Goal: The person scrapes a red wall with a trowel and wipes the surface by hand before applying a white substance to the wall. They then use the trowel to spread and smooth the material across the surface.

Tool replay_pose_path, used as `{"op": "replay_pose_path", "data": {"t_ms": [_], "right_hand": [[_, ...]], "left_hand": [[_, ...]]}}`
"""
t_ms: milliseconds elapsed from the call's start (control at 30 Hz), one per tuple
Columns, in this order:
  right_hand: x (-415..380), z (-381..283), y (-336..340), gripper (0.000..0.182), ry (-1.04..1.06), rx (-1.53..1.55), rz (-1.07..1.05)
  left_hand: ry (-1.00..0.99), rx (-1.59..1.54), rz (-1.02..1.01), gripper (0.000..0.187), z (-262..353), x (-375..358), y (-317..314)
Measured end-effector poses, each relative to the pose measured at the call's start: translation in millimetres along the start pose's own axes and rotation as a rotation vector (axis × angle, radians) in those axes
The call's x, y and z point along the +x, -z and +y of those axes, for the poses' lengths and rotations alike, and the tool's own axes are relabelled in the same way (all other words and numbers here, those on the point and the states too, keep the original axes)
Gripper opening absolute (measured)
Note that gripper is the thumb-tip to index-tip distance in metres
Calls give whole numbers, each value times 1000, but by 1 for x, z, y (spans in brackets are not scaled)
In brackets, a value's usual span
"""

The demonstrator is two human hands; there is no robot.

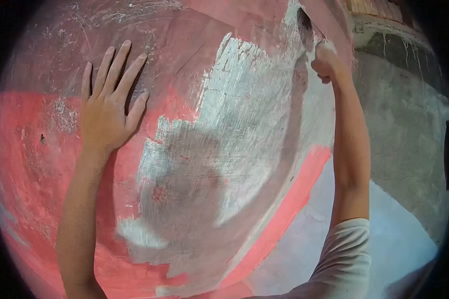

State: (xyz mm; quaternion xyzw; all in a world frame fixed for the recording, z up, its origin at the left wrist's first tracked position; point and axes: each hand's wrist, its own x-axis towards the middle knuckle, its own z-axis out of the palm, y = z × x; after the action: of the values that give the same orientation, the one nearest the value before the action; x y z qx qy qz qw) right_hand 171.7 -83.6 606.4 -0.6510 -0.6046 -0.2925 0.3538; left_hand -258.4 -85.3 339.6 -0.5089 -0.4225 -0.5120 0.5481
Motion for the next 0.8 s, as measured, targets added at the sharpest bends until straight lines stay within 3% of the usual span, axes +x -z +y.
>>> {"op": "replay_pose_path", "data": {"t_ms": [100,200,333,400,500,633,700,800], "right_hand": [[-79,1,-23,28,162,-39,142],[-80,11,-33,23,168,-39,203],[9,11,15,32,49,-95,-9],[10,1,19,33,17,-72,-38],[-57,18,-14,30,228,-66,153],[-76,0,-13,31,80,-22,86],[-14,-3,9,32,-5,-145,18],[2,-11,15,38,-54,-71,-28]], "left_hand": [[-14,-3,-12,59,-2,-3,0],[6,-3,-23,61,0,-3,2],[1,-13,-23,62,-1,-3,2],[-6,-2,-20,62,-2,0,2],[-6,-10,-31,62,1,-4,3],[-4,5,-11,60,-1,-3,2],[9,-9,2,59,1,-4,-2],[3,-9,4,62,0,-3,1]]}}
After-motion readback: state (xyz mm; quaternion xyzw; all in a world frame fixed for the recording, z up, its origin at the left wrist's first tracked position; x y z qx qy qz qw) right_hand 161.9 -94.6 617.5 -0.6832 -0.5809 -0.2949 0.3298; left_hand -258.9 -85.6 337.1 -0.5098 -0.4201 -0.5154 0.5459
